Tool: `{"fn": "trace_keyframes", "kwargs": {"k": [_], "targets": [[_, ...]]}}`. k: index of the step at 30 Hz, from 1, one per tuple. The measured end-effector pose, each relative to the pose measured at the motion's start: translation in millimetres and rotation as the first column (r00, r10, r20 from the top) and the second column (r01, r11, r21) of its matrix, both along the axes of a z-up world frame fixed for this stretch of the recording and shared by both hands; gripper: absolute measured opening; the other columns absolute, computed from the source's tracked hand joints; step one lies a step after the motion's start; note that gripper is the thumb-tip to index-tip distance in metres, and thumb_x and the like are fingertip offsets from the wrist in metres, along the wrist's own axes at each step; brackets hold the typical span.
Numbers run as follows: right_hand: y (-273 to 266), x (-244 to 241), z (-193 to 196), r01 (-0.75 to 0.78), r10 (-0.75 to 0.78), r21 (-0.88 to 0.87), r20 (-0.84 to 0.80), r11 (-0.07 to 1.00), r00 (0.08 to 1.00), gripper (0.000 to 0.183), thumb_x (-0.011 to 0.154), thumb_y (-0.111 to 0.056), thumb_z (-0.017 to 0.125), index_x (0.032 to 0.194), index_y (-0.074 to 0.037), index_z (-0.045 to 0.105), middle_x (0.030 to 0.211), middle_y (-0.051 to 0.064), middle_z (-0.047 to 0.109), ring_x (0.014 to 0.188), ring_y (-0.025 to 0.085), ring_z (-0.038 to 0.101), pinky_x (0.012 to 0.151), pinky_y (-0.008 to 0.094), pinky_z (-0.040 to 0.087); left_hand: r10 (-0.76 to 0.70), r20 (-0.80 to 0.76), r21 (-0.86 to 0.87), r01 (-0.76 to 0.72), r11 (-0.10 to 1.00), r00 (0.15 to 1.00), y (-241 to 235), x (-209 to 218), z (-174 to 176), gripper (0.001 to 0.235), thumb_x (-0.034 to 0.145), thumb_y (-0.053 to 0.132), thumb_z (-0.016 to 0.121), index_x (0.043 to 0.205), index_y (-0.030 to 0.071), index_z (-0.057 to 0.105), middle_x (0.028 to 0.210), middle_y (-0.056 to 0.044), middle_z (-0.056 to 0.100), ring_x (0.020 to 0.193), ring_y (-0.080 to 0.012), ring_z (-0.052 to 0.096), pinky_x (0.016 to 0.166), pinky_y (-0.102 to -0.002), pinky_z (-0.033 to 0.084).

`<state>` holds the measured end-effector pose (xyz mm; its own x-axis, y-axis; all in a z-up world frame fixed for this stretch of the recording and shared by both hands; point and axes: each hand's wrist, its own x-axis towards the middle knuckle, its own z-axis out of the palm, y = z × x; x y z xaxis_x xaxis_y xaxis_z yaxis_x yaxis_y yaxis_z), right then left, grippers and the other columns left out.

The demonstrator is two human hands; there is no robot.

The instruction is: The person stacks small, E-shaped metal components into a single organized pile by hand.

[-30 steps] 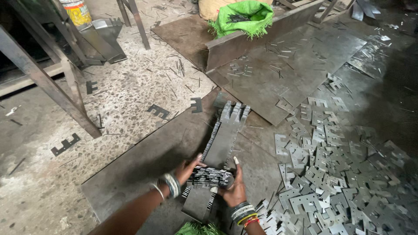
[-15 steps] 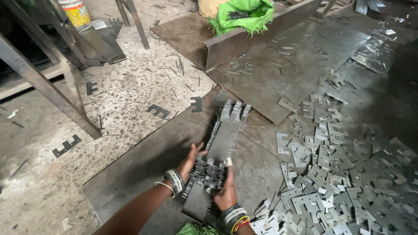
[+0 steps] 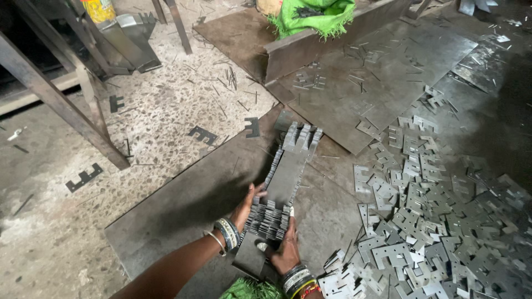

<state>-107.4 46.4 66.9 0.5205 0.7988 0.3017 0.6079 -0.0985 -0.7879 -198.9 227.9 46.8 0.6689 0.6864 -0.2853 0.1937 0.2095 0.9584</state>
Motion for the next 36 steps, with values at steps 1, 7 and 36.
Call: {"fn": "trace_keyframes", "kwargs": {"k": [1, 7, 36], "targets": [[0.1, 1.2, -1.5, 0.021, -0.022, -0.011, -0.077, 1.0, 0.997, 0.134, 0.055, -0.01, 0.106, 0.151, 0.001, 0.012, 0.138, 0.028, 0.052, 0.132, 0.042, 0.051, 0.113, 0.053, 0.037, 0.0, 0.048, -0.081, 0.004, 0.997, 0.999, 1.6, 0.9, -1.5, 0.083, 0.095, 0.075, 0.024, 0.155, 0.024, 0.049, 0.141, -0.004, 0.064, 0.12, -0.0092, 0.052, 0.095, -0.03, 0.045], [3.2, 3.4, -9.6, 0.048, -0.052, -0.02, -0.388, 0.999, 0.92, 0.123, 0.053, -0.016, 0.095, 0.152, -0.004, 0.023, 0.137, 0.019, 0.06, 0.128, 0.034, 0.058, 0.11, 0.042, 0.047, 0.061, 0.095, -0.01, -0.06, 0.998, 0.994, -3.9, 3.2, -25.8, 0.063, 0.105, 0.057, 0.039, 0.143, 0.013, 0.063, 0.121, -0.013, 0.074, 0.11, -0.0215, 0.067, 0.096, -0.034, 0.053], [-18.9, -12.3, -12.9, 0.124, -0.143, -0.224, -0.072, 0.967, 0.987, 0.105, 0.072, -0.035, 0.086, 0.153, -0.008, 0.025, 0.147, 0.018, 0.046, 0.136, 0.039, 0.042, 0.113, 0.055, 0.029, -0.273, -0.025, 0.251, 0.27, 0.93, 0.962, -10.3, -14.0, 18.5, 0.07, 0.09, 0.064, 0.06, 0.137, 0.011, 0.065, 0.138, -0.009, 0.067, 0.133, -0.0262, 0.061, 0.109, -0.039, 0.049]]}}
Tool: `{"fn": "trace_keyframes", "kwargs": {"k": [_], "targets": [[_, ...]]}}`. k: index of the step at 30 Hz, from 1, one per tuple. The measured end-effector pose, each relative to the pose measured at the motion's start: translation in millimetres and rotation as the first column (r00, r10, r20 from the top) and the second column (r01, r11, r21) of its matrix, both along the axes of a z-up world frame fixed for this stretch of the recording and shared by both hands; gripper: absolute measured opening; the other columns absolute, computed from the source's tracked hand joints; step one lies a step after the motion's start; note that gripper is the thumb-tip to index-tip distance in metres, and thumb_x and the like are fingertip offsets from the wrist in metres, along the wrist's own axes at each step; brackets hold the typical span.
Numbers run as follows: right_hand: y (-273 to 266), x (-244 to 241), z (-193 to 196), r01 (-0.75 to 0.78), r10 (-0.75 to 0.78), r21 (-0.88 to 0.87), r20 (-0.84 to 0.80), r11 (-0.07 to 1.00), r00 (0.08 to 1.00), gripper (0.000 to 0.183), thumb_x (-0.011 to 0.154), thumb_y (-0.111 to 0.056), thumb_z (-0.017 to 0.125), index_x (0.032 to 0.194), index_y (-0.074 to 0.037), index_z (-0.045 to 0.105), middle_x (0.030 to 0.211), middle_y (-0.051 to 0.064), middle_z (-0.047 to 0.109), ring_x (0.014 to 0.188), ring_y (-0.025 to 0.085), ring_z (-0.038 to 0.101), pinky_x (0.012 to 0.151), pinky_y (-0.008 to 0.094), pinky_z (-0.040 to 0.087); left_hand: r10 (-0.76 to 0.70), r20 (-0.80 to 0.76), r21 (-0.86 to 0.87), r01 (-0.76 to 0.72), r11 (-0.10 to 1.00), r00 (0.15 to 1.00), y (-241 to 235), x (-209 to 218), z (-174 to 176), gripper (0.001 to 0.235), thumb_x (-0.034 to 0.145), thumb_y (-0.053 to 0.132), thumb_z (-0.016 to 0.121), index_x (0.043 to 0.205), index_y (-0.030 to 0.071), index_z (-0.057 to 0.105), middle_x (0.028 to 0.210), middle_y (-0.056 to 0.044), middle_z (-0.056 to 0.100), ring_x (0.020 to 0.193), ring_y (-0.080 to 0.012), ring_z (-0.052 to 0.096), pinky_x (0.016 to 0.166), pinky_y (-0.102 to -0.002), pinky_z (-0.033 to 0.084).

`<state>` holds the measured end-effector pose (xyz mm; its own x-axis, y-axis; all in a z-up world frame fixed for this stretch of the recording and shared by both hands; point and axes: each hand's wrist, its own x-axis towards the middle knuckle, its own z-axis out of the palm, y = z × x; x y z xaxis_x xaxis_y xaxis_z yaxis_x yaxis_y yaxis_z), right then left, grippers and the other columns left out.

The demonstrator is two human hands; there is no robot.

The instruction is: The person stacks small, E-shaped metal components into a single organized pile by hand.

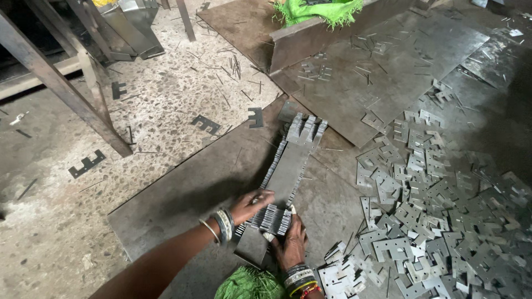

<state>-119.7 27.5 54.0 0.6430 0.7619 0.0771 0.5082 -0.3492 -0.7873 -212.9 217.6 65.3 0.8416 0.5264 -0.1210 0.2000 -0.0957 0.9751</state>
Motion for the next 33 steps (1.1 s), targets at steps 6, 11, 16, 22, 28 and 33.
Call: {"fn": "trace_keyframes", "kwargs": {"k": [6, 11, 16, 22, 28, 33], "targets": [[-2.3, 3.9, 5.9, -0.015, 0.015, 0.018, 0.039, 1.0, 0.999, 0.102, 0.072, -0.033, 0.083, 0.154, -0.009, 0.029, 0.144, 0.016, 0.052, 0.133, 0.038, 0.046, 0.111, 0.055, 0.03, -0.213, -0.354, 0.573, 0.391, 0.72, 0.911, 5.3, -22.2, 48.0, 0.101, 0.053, 0.056, 0.096, 0.136, 0.013, 0.059, 0.139, -0.014, 0.058, 0.136, -0.035, 0.047, 0.111, -0.049, 0.04], [-2.8, 10.0, 0.7, -0.035, 0.038, -0.057, 0.048, 0.998, 0.998, 0.103, 0.071, -0.036, 0.087, 0.151, -0.007, 0.028, 0.142, 0.017, 0.05, 0.132, 0.038, 0.045, 0.109, 0.055, 0.033, -0.205, -0.357, 0.702, 0.406, 0.585, 0.911, -8.5, -11.1, 51.5, 0.099, 0.055, 0.049, 0.096, 0.134, 0.007, 0.055, 0.131, -0.015, 0.058, 0.129, -0.0364, 0.052, 0.113, -0.048, 0.039], [-24.0, 28.7, -6.3, -0.075, 0.073, 0.015, 0.107, 0.997, 0.992, 0.101, 0.065, -0.033, 0.09, 0.145, -0.001, 0.036, 0.134, 0.021, 0.053, 0.119, 0.041, 0.055, 0.1, 0.047, 0.046, -0.209, -0.357, 0.755, 0.413, 0.51, 0.911, -7.9, -10.4, 55.3, 0.092, 0.057, 0.04, 0.096, 0.132, 0.006, 0.055, 0.13, -0.014, 0.056, 0.126, -0.0366, 0.05, 0.109, -0.049, 0.04], [-86.9, 18.4, -42.9, -0.179, 0.183, 0.043, -0.135, 0.983, 0.974, 0.043, 0.089, -0.022, 0.07, 0.13, -0.011, 0.064, 0.115, 0.017, 0.068, 0.103, 0.035, 0.069, 0.088, 0.042, 0.057, -0.126, -0.514, 0.727, 0.508, 0.462, 0.849, -21.9, -5.3, 60.4, 0.086, 0.063, 0.037, 0.093, 0.131, 0.004, 0.052, 0.133, -0.013, 0.052, 0.131, -0.0344, 0.047, 0.111, -0.047, 0.041], [-58.5, -41.6, -99.5, -0.344, 0.347, -0.289, -0.043, 0.893, 0.937, 0.044, 0.088, -0.023, 0.07, 0.129, -0.009, 0.064, 0.117, 0.018, 0.068, 0.104, 0.035, 0.068, 0.089, 0.043, 0.056, -0.112, -0.557, 0.712, 0.543, 0.444, 0.823, -24.8, 4.0, 63.6, 0.09, 0.06, 0.03, 0.095, 0.134, 0.007, 0.05, 0.14, -0.01, 0.049, 0.131, -0.0376, 0.042, 0.107, -0.05, 0.039], [-46.2, -54.9, -111.5, -0.361, 0.372, -0.347, -0.037, 0.865, 0.927, 0.045, 0.087, -0.023, 0.071, 0.129, -0.008, 0.063, 0.118, 0.018, 0.068, 0.106, 0.036, 0.067, 0.09, 0.044, 0.056, -0.096, -0.532, 0.743, 0.518, 0.423, 0.841, 0.3, 30.4, 56.5, 0.079, 0.064, 0.03, 0.093, 0.131, 0.011, 0.056, 0.134, -0.009, 0.055, 0.132, -0.0347, 0.048, 0.112, -0.048, 0.04]]}}
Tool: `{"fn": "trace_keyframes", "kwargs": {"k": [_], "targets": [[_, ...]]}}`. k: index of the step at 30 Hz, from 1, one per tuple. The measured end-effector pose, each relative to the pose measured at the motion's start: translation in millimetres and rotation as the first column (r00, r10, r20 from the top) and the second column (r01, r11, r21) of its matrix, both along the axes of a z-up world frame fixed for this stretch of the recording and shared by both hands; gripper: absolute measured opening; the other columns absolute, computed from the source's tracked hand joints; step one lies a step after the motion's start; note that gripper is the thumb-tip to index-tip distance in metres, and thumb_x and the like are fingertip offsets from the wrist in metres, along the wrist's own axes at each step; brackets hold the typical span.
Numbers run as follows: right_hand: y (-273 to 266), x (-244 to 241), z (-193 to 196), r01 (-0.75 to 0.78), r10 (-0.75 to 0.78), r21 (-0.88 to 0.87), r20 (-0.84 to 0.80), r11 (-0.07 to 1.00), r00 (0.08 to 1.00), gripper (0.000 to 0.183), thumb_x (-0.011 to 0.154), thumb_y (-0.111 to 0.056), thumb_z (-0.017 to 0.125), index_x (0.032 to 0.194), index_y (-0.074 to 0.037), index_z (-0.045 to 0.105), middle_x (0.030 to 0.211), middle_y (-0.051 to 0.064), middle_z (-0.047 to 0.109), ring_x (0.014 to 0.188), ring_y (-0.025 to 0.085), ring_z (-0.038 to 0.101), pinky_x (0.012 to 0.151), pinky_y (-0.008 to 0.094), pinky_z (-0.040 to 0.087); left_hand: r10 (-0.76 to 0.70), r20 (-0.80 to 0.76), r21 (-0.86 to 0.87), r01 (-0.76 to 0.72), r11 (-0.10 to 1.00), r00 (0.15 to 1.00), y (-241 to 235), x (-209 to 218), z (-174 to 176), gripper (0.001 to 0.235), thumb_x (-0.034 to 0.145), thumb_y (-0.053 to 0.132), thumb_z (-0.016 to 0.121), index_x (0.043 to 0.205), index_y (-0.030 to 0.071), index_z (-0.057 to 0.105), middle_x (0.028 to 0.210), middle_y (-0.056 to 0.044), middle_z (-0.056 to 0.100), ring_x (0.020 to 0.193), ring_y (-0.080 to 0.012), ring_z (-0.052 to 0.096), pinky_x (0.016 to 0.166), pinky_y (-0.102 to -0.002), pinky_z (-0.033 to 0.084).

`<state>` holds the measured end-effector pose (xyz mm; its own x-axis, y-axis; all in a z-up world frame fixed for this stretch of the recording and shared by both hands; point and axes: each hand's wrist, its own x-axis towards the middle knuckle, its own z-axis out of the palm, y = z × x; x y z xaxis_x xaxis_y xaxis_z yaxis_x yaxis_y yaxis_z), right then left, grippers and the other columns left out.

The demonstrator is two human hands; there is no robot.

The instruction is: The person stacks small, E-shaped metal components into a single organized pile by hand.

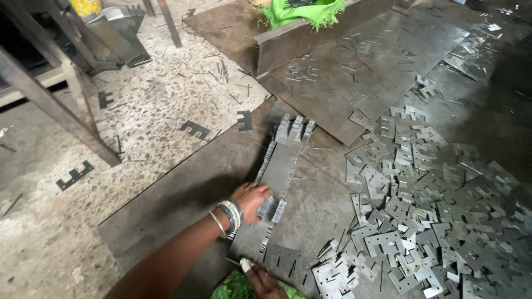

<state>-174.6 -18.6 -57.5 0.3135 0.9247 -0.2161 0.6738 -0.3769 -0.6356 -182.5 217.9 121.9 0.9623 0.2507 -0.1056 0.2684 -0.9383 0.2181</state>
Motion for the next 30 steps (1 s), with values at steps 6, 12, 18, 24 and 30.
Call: {"fn": "trace_keyframes", "kwargs": {"k": [6, 12, 18, 24, 30], "targets": [[5.5, 37.2, 12.2, -0.034, 0.034, -0.029, -0.002, 0.999, 0.999, 0.045, 0.087, -0.024, 0.071, 0.128, -0.006, 0.063, 0.119, 0.019, 0.067, 0.107, 0.036, 0.066, 0.091, 0.045, 0.055, 0.056, 0.048, 0.077, -0.059, 0.995, 0.997, 55.0, 86.1, -10.9, 0.086, 0.061, 0.032, 0.098, 0.133, 0.009, 0.056, 0.138, -0.014, 0.051, 0.131, -0.0347, 0.046, 0.121, -0.05, 0.023], [-21.3, 96.2, 27.9, -0.073, 0.074, -0.065, 0.008, 0.995, 0.997, 0.046, 0.086, -0.024, 0.071, 0.128, -0.005, 0.062, 0.12, 0.019, 0.067, 0.109, 0.037, 0.064, 0.092, 0.046, 0.054, 0.297, 0.165, 0.351, -0.338, 0.874, 0.94, 84.9, 159.0, -4.7, 0.103, 0.064, 0.036, 0.095, 0.151, 0.011, 0.045, 0.149, -0.009, 0.048, 0.14, -0.0314, 0.044, 0.127, -0.058, 0.019], [-66.8, 129.9, 22.0, -0.161, 0.163, -0.095, 0.012, 0.982, 0.987, 0.047, 0.086, -0.025, 0.071, 0.127, -0.004, 0.062, 0.122, 0.02, 0.066, 0.111, 0.037, 0.063, 0.093, 0.047, 0.053, 0.361, 0.29, 0.276, -0.438, 0.856, 0.886, 61.4, 150.4, 14.2, 0.119, 0.06, 0.032, 0.096, 0.158, 0.022, 0.03, 0.15, -0.013, 0.042, 0.139, -0.0354, 0.04, 0.121, -0.06, 0.02], [-193.6, 174.9, 50.3, -0.205, 0.225, -0.129, 0.167, 0.97, 0.96, 0.048, 0.085, -0.025, 0.072, 0.126, -0.002, 0.061, 0.123, 0.021, 0.066, 0.112, 0.038, 0.062, 0.094, 0.048, 0.053, 0.406, 0.461, -0.016, -0.45, 0.893, 0.789, -1.7, 126.8, 23.3, 0.111, 0.061, 0.027, 0.094, 0.156, 0.022, 0.036, 0.157, -0.013, 0.036, 0.14, -0.0401, 0.041, 0.121, -0.053, 0.028], [-282.2, 301.1, 125.0, 0.316, -0.077, -0.519, 0.429, 0.795, 0.9, 0.038, 0.096, -0.018, 0.057, 0.133, -0.01, 0.059, 0.123, 0.017, 0.068, 0.11, 0.033, 0.068, 0.097, 0.043, 0.056, 0.421, 0.623, -0.282, -0.313, 0.907, 0.659, -75.1, 155.6, -14.7, 0.099, 0.065, 0.036, 0.094, 0.148, 0.008, 0.048, 0.145, -0.035, 0.04, 0.131, -0.0529, 0.043, 0.108, -0.052, 0.038]]}}
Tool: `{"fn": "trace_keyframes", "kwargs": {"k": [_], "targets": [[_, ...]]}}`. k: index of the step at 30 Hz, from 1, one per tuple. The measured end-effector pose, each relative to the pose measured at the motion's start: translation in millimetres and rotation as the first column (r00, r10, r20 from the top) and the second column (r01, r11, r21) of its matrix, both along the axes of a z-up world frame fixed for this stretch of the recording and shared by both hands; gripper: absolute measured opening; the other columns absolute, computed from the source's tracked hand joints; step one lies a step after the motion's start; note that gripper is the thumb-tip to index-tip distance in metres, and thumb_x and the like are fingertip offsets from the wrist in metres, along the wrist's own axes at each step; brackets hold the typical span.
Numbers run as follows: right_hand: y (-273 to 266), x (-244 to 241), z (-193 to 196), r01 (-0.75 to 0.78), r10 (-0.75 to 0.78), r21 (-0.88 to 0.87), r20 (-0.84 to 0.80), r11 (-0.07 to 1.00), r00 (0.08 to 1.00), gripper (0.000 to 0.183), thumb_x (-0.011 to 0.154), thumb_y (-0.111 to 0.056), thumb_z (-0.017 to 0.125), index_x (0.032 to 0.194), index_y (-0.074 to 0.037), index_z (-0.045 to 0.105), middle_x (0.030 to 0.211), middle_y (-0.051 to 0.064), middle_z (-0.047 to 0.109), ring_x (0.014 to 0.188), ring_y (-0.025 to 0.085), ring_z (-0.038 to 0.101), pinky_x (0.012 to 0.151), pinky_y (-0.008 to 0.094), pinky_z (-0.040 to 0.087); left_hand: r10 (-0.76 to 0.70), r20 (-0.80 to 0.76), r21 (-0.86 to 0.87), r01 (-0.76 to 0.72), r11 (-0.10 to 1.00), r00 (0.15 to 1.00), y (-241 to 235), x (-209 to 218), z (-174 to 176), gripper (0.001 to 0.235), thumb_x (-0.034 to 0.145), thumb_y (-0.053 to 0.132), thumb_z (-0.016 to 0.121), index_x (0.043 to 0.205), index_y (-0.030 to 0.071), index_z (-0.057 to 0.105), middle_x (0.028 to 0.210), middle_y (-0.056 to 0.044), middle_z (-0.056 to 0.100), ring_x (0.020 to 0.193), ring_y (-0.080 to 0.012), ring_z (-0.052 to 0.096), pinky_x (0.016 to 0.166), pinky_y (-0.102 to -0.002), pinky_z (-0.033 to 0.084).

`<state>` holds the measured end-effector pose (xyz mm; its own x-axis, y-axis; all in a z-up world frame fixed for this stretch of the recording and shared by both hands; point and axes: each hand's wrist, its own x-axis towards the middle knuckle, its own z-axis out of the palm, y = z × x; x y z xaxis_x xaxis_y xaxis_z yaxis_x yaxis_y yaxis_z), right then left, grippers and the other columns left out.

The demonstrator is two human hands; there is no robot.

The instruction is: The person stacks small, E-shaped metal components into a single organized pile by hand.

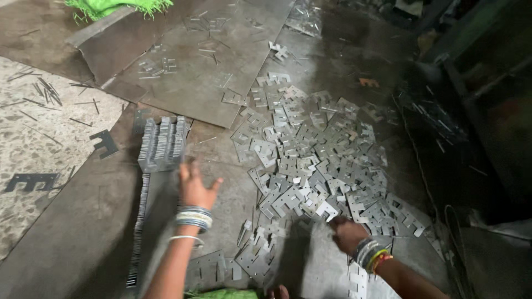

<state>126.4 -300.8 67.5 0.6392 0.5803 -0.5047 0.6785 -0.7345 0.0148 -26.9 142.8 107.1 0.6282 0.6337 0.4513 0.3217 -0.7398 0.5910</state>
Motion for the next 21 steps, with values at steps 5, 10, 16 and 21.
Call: {"fn": "trace_keyframes", "kwargs": {"k": [5, 10, 16, 21], "targets": [[28.4, 39.3, -4.6, 0.075, -0.134, 0.277, 0.2, 0.958, 0.971, 0.048, 0.084, -0.009, 0.06, 0.13, -0.02, 0.06, 0.141, 0.01, 0.057, 0.129, 0.032, 0.057, 0.106, 0.042, 0.05, -0.243, -0.12, -0.229, 0.211, 0.95, 0.963, -80.6, 31.3, -41.9, 0.064, 0.069, 0.033, 0.09, 0.123, 0.01, 0.066, 0.13, -0.022, 0.057, 0.122, -0.0428, 0.054, 0.104, -0.049, 0.046], [60.2, 55.7, -13.0, -0.183, 0.124, 0.172, 0.308, 0.968, 0.943, 0.086, 0.07, 0.009, 0.055, 0.149, -0.022, 0.046, 0.159, 0.014, 0.039, 0.141, 0.037, 0.043, 0.108, 0.046, 0.039, -0.448, -0.245, -0.3, 0.372, 0.878, 0.86, -156.0, 46.7, -70.2, 0.054, 0.072, 0.029, 0.088, 0.116, 0.006, 0.067, 0.129, -0.017, 0.06, 0.123, -0.037, 0.055, 0.106, -0.045, 0.046], [47.6, 34.2, 9.2, 0.042, -0.043, 0.019, 0.058, 0.999, 0.997, 0.06, 0.091, -0.005, 0.053, 0.149, -0.018, 0.048, 0.151, 0.015, 0.046, 0.128, 0.037, 0.059, 0.108, 0.048, 0.052, -0.426, -0.442, -0.115, 0.421, 0.9, 0.789, -208.0, 105.9, -91.4, 0.052, 0.079, 0.017, 0.08, 0.122, -0.004, 0.06, 0.133, -0.022, 0.053, 0.124, -0.0406, 0.053, 0.104, -0.047, 0.047], [13.8, 3.8, 6.1, -0.036, 0.027, 0.142, 0.069, 0.989, 0.997, 0.059, 0.079, -0.009, 0.066, 0.137, -0.011, 0.053, 0.146, 0.018, 0.044, 0.134, 0.042, 0.047, 0.104, 0.05, 0.05, -0.353, -0.53, -0.046, 0.389, 0.92, 0.771, -223.5, 126.0, -102.2, 0.045, 0.078, 0.01, 0.076, 0.119, -0.006, 0.063, 0.132, -0.021, 0.053, 0.125, -0.0397, 0.053, 0.095, -0.045, 0.055]]}}
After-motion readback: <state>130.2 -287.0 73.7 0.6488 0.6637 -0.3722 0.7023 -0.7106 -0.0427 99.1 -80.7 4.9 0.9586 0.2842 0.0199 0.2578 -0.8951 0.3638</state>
